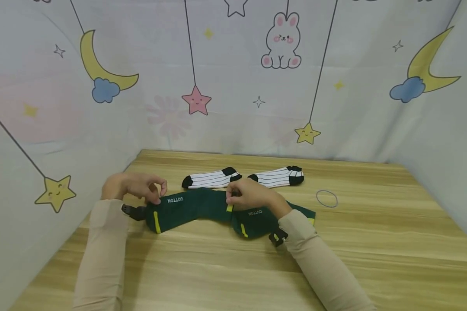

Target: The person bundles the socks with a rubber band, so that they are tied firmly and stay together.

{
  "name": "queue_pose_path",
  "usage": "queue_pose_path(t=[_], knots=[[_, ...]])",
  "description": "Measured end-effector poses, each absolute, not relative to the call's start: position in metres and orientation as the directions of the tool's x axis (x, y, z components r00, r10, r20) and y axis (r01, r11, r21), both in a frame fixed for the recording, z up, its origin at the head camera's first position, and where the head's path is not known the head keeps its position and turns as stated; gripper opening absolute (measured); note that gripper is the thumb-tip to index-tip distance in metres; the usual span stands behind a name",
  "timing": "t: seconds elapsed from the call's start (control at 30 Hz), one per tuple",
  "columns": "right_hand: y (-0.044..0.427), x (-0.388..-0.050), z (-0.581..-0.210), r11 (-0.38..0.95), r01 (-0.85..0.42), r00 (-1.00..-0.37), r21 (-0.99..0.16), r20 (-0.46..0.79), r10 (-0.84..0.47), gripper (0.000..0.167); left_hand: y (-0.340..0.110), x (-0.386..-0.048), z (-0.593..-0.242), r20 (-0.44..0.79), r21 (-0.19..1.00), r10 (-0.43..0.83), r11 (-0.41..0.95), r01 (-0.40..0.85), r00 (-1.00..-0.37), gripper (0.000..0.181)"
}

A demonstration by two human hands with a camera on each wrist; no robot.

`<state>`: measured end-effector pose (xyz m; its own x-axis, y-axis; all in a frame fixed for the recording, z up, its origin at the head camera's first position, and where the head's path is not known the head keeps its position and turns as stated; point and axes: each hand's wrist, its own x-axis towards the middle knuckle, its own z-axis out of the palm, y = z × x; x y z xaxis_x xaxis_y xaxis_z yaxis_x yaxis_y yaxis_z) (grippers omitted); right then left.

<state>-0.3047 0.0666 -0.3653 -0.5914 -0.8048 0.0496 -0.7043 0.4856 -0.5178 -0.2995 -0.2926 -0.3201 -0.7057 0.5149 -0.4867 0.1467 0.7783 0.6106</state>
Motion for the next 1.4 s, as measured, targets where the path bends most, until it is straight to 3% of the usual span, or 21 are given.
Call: queue_pose_path(t=[0.13, 0.7, 1.4], knots=[[0.073, -0.306, -0.358, 0.503, -0.660, -0.624, -0.558, 0.034, -0.781, 0.007, -0.291, -0.300, -0.316, -0.438, 0.636, 0.552, 0.748, 0.190, -0.710, 0.015], [0.103, -0.307, -0.337, 0.477, -0.568, -0.656, -0.671, 0.018, -0.755, 0.005, -0.272, -0.294, -0.308, -0.329, 0.680, 0.610, 0.683, 0.267, -0.721, 0.010], [0.145, -0.302, -0.321, 0.503, -0.557, -0.696, -0.661, 0.041, -0.717, 0.007, -0.230, -0.311, -0.298, -0.329, 0.684, 0.651, 0.663, 0.302, -0.683, 0.008]])
